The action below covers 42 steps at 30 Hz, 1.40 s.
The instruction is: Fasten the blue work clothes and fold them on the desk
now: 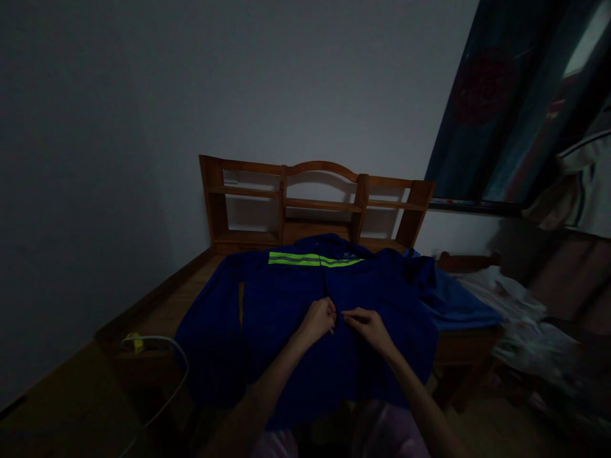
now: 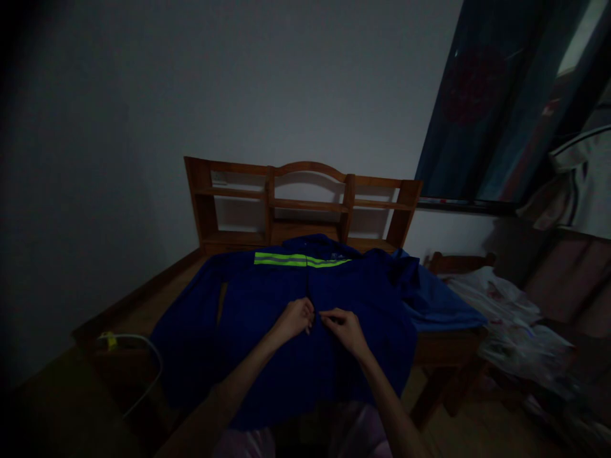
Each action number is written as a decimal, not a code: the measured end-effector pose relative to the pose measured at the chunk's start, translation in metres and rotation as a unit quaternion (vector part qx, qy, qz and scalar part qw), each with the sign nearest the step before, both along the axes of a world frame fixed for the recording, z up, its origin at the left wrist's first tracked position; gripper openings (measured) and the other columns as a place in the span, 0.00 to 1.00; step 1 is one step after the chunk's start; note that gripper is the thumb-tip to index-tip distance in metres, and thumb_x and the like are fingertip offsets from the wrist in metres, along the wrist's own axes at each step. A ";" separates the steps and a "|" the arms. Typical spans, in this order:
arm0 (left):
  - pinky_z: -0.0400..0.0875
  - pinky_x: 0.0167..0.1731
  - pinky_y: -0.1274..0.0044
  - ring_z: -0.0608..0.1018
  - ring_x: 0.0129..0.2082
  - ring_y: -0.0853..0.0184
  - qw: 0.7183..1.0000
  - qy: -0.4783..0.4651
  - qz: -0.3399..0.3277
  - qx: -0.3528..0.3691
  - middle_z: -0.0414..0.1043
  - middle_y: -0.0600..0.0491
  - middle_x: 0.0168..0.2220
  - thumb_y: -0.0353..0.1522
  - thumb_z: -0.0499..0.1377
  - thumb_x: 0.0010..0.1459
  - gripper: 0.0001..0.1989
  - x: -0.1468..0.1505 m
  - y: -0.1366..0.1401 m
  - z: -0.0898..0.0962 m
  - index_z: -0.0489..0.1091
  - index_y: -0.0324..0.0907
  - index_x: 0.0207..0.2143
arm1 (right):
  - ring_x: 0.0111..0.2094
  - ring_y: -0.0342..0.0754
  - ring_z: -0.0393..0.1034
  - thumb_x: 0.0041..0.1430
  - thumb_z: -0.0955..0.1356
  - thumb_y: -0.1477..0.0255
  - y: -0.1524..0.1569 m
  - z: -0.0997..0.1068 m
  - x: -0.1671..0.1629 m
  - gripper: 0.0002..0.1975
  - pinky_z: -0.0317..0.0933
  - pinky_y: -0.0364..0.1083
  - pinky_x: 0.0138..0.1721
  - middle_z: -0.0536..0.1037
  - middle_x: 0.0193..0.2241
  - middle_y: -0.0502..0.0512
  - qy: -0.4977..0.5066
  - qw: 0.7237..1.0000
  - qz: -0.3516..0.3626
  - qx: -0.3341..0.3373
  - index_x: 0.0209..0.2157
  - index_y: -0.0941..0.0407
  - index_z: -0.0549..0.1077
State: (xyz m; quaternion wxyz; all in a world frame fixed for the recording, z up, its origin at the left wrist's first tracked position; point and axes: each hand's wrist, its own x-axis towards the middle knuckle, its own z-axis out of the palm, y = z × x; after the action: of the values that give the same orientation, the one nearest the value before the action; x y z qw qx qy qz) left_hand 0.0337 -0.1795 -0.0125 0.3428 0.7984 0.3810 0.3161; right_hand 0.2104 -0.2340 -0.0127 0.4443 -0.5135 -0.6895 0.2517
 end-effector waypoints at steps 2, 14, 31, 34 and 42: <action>0.67 0.20 0.81 0.75 0.20 0.71 0.999 -0.041 0.024 -0.011 0.71 0.53 0.23 0.26 0.50 0.51 0.06 0.002 -0.001 -0.002 0.65 0.40 0.32 | 0.30 0.46 0.68 0.54 0.66 0.62 0.002 0.000 -0.002 0.13 0.59 0.42 0.30 0.77 0.31 0.52 0.002 1.000 -0.013 -0.005 0.37 0.53 0.78; 0.69 0.35 0.79 0.76 0.34 0.68 0.975 -0.158 0.147 -0.050 0.74 0.52 0.33 0.31 0.51 0.56 0.07 0.009 -0.020 -0.018 0.68 0.44 0.36 | 0.27 0.43 0.66 0.56 0.65 0.67 0.018 0.008 -0.020 0.07 0.58 0.41 0.29 0.74 0.29 0.51 0.016 0.999 -0.027 -0.018 0.32 0.56 0.73; 0.66 0.27 0.80 0.76 0.27 0.67 0.954 -0.146 0.219 -0.146 0.72 0.53 0.23 0.36 0.56 0.52 0.10 0.020 -0.015 0.003 0.70 0.39 0.26 | 0.28 0.42 0.65 0.58 0.64 0.70 0.024 0.005 -0.008 0.05 0.57 0.39 0.30 0.71 0.28 0.49 0.031 0.997 0.018 -0.065 0.34 0.56 0.70; 0.65 0.27 0.80 0.76 0.27 0.67 0.949 -0.148 0.236 -0.147 0.72 0.53 0.23 0.34 0.56 0.50 0.08 0.021 -0.016 0.005 0.69 0.39 0.24 | 0.28 0.42 0.65 0.58 0.65 0.70 0.024 0.004 -0.008 0.05 0.57 0.40 0.30 0.71 0.28 0.50 0.028 0.998 0.016 -0.058 0.34 0.56 0.70; 0.66 0.27 0.81 0.77 0.27 0.67 0.942 -0.164 0.256 -0.144 0.73 0.54 0.24 0.31 0.56 0.48 0.05 0.024 -0.018 -0.002 0.68 0.40 0.29 | 0.28 0.41 0.65 0.59 0.64 0.70 0.022 0.003 -0.009 0.04 0.57 0.40 0.30 0.70 0.28 0.49 0.011 0.999 0.000 -0.045 0.35 0.55 0.70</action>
State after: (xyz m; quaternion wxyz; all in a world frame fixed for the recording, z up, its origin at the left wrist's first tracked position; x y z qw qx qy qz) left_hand 0.0577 -0.1978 -0.0143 0.4191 0.5534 0.5523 0.4616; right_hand 0.2018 -0.2119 -0.0096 0.4286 -0.5298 -0.6727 0.2882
